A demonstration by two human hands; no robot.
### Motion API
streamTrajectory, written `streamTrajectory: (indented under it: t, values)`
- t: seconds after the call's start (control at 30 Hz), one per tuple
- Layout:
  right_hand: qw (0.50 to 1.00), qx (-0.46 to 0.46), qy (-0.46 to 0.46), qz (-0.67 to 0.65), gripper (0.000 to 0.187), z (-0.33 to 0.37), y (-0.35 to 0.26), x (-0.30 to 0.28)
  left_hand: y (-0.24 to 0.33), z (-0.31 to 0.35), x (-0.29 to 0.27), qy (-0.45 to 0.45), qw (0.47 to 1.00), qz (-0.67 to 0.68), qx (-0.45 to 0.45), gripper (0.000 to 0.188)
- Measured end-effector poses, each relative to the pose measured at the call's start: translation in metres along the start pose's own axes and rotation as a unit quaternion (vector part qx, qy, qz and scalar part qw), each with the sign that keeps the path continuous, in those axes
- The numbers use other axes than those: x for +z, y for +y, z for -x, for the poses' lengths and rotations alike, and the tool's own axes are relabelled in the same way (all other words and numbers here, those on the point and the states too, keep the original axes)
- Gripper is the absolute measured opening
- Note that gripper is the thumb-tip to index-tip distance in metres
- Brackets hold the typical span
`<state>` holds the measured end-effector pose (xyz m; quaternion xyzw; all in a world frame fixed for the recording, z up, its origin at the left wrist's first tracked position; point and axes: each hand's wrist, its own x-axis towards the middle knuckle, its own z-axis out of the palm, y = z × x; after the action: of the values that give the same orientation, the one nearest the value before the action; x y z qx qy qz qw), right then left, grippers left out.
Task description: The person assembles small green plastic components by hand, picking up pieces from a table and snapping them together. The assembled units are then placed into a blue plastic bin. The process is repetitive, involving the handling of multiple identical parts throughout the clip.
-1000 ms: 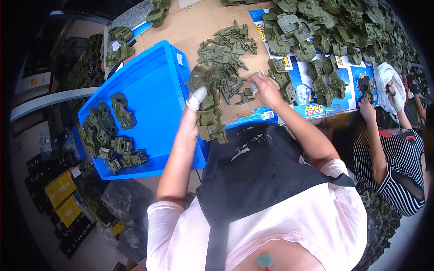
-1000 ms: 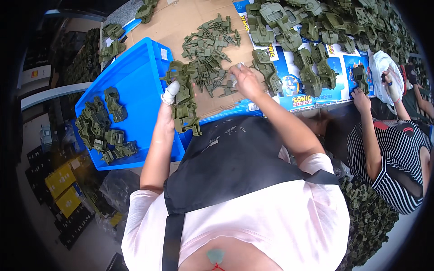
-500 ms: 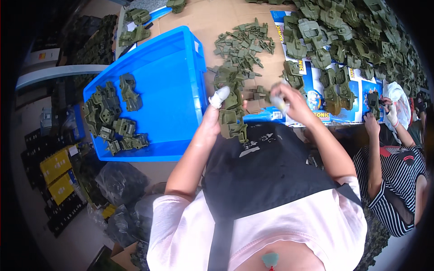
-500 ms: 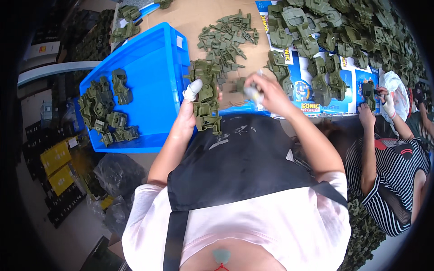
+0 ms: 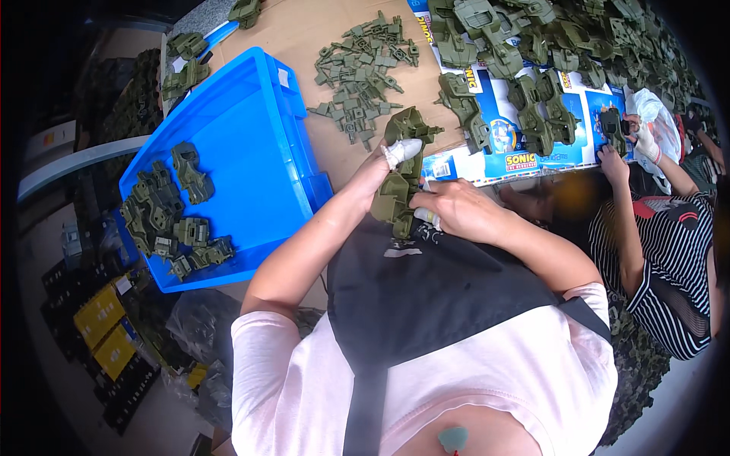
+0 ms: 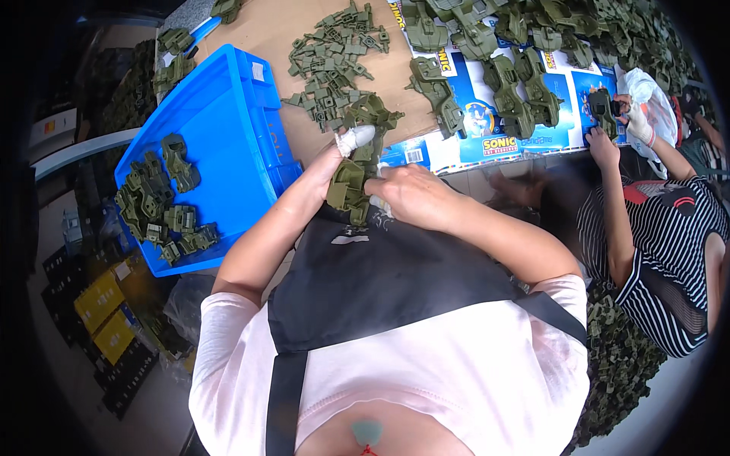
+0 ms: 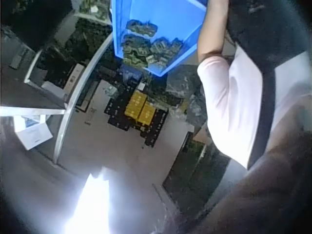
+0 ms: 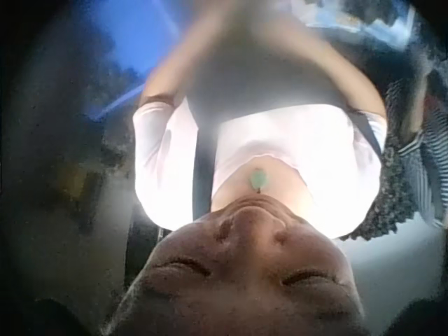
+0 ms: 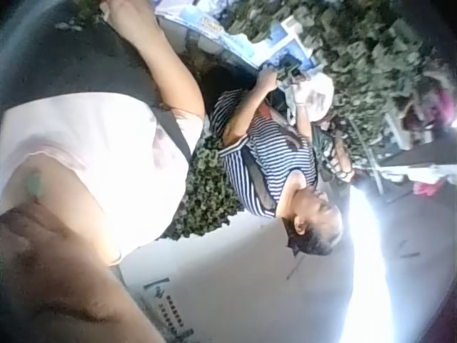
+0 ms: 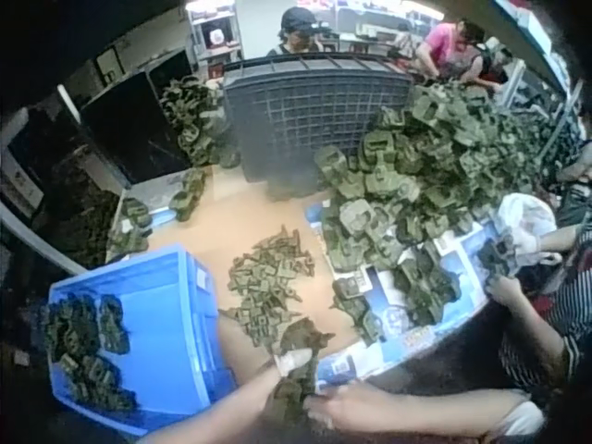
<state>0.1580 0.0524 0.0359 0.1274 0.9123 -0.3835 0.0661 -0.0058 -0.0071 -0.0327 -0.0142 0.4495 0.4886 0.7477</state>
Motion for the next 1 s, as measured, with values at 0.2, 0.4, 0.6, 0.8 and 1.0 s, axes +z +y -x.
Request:
streamTrajectory:
  t: [0.2,0.4,0.6,0.8,1.0]
  values:
    - [0.999,-0.023,-0.009,-0.039,0.034,-0.002,0.007,0.008,-0.008,0.000,-0.006,0.034,0.999,0.038,-0.011,0.033]
    - [0.998,-0.041,-0.010,-0.053,0.036,-0.002,0.010,0.025,-0.026,-0.006,-0.028,0.002,1.000,0.001,0.007,0.027]
    - [0.972,0.106,0.179,-0.110,0.072,0.003,0.109,0.009,0.013,0.012,-0.019,0.086,0.994,0.066,0.024,0.046]
    - [0.920,0.284,0.251,-0.103,0.084,0.020,0.167,0.058,0.015,-0.011,-0.045,0.066,0.984,0.065,0.150,0.044]
    - [0.879,0.120,0.231,-0.399,0.076,-0.004,0.055,0.052,0.001,-0.008,-0.003,0.073,0.958,-0.039,0.273,0.060]
